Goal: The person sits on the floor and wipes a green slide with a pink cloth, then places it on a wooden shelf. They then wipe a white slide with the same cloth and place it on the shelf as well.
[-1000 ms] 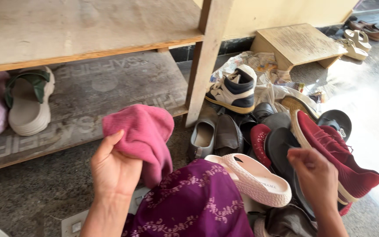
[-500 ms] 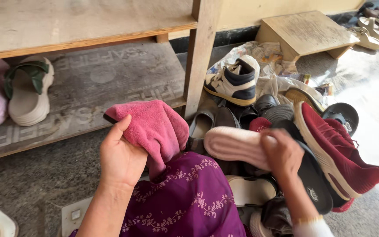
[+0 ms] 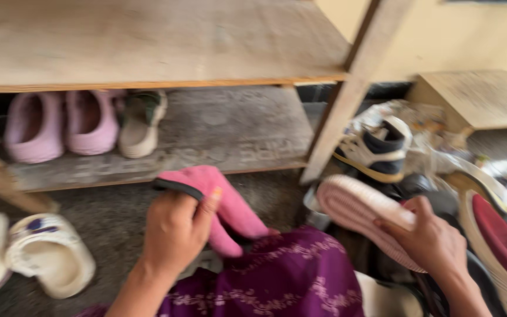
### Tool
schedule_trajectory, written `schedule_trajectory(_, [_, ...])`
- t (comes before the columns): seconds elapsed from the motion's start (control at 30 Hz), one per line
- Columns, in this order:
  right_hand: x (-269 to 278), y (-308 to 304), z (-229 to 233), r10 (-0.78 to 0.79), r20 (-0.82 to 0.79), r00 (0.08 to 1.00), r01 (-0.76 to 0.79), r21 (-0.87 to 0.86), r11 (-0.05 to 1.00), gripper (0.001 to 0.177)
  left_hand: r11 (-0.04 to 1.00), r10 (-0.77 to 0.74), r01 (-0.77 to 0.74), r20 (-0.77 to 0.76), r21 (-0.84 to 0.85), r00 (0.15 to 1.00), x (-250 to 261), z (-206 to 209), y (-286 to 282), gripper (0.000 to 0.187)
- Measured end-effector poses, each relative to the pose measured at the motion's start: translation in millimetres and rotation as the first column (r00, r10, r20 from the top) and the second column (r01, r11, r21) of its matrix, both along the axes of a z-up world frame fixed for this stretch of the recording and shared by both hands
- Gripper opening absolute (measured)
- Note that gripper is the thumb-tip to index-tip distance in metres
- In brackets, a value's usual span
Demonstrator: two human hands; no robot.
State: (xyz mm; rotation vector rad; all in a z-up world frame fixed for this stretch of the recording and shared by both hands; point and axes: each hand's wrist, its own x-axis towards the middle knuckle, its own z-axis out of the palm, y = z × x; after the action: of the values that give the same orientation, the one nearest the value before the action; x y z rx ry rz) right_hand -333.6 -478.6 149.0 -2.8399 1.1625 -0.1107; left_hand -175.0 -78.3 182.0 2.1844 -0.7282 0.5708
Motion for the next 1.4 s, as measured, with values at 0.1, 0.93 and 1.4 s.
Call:
schedule_trajectory(0.1, [18.5, 60.6, 47.5, 0.171, 0.283, 0.944, -0.159, -0.064, 0.985, 0.074, 0.922, -0.328, 0.373, 0.304, -0.103, 0.895, -9.0, 25.0, 20.1, 0.017])
schedule_trajectory(0.93, [132.6, 360.7, -26.7, 0.88, 0.466, 0.094, -0.717, -0.581, 0.384, 0.069, 0.152, -0.315, -0.599, -0.613, -0.786, 0.725, 65.3, -110.1, 148.3, 0.07])
schedule_trajectory(1.4, [152.2, 319.8, -49.3, 0.081, 0.426, 0.901, -0.385, 0.872, -0.303, 0.071, 0.889, 0.351, -0.344, -0.034, -0.302, 0.936, 55.9, -84.3, 144.0, 0.044])
